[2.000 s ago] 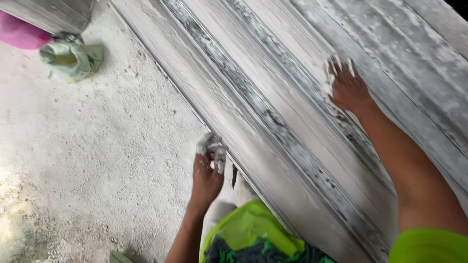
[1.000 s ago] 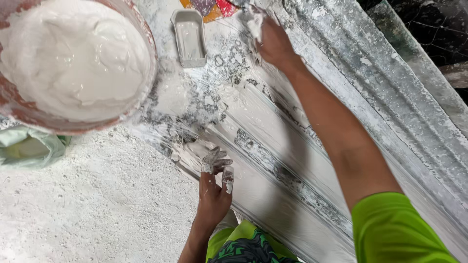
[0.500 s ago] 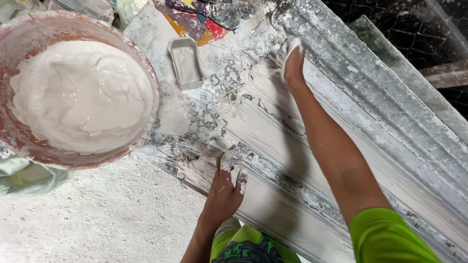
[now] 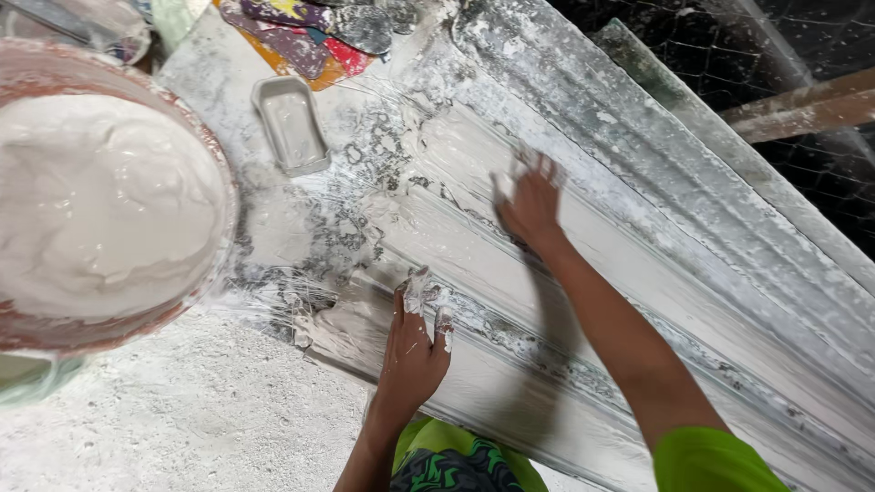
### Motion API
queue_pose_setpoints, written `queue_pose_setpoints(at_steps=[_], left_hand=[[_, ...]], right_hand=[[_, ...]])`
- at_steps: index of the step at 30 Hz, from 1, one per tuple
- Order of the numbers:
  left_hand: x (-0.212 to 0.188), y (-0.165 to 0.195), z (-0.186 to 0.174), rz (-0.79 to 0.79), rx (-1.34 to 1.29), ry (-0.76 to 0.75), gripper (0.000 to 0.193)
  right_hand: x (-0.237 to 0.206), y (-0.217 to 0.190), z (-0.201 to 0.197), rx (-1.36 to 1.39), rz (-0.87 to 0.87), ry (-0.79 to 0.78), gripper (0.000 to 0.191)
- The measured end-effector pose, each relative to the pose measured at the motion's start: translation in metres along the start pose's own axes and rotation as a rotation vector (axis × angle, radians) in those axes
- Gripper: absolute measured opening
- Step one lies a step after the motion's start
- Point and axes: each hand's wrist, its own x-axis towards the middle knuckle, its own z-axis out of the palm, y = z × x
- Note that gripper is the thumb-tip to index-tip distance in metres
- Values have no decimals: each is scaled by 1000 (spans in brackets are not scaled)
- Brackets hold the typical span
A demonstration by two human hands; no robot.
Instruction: The person spreads white plaster paste by hand over long corrugated metal mold sheets, working the paste into the grooves with their fingers. They then mix more paste in a large bowl and use a plastic pot to scoop and pour paste onto the molds.
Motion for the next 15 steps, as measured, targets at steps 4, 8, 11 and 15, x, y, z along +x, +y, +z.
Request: queue_pose_setpoints(at_steps=[4, 8, 11, 15], left_hand=[[6, 5, 9, 27, 67, -63, 46], [6, 5, 11, 66, 31, -34, 61], [1, 0, 10, 127, -23, 0, 58], [-9, -12, 11, 81, 106, 44, 34]], right_hand=[[-104, 116, -19, -165, 98, -179, 69], [-143, 167, -44, -332, -114, -153, 89], [-110, 153, -48, -377, -299, -197, 87], [-26, 77, -28, -287, -580, -144, 74]])
